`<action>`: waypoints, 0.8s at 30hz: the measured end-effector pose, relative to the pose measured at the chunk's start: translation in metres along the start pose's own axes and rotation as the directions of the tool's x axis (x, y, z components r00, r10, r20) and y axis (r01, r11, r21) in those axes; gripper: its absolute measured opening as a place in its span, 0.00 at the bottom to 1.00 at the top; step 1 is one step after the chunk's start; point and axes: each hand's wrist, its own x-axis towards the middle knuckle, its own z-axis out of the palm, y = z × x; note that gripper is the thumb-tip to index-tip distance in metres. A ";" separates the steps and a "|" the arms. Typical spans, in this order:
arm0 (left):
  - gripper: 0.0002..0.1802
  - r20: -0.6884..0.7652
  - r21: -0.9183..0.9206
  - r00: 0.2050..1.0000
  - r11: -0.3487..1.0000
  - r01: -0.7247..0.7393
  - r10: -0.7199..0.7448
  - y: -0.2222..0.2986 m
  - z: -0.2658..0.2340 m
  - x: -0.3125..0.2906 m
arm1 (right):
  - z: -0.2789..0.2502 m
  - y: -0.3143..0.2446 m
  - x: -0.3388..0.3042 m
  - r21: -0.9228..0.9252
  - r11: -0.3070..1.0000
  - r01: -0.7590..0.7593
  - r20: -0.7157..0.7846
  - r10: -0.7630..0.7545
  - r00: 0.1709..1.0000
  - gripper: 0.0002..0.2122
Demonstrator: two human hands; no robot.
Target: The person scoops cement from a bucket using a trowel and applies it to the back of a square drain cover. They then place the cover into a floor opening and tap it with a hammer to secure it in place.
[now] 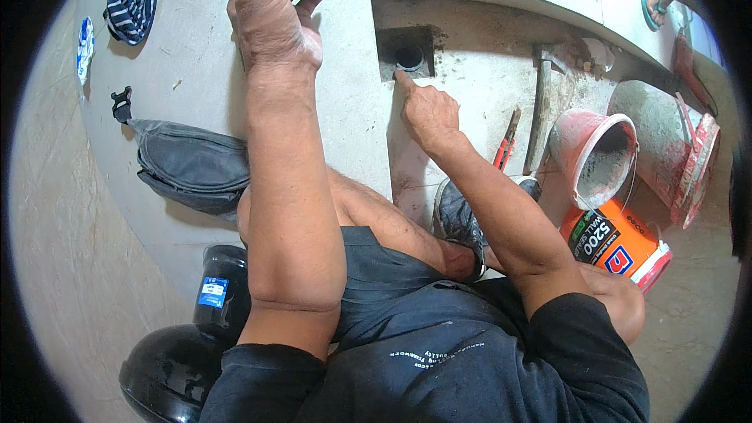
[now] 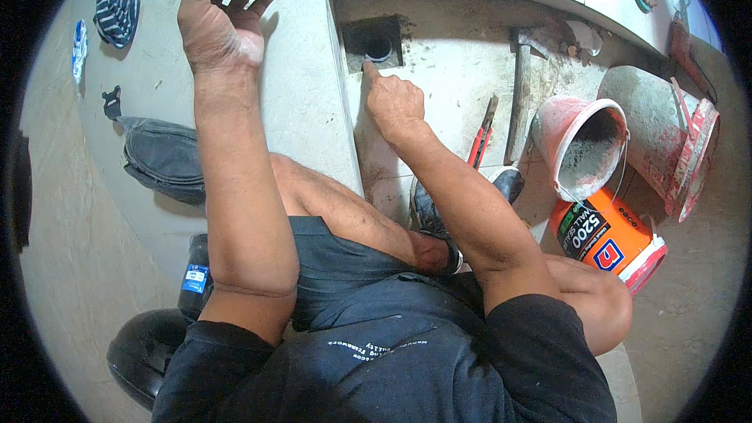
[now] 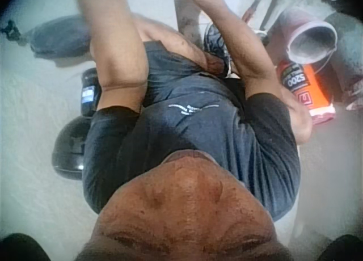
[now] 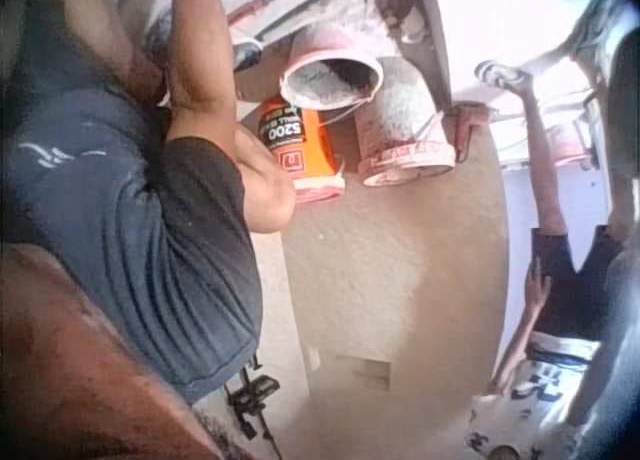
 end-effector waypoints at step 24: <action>0.35 -0.008 0.024 0.998 0.998 -0.056 0.057 -0.002 -0.004 -0.002 | 0.011 0.008 -0.006 0.209 0.976 0.057 -0.180 -0.019 0.983 0.21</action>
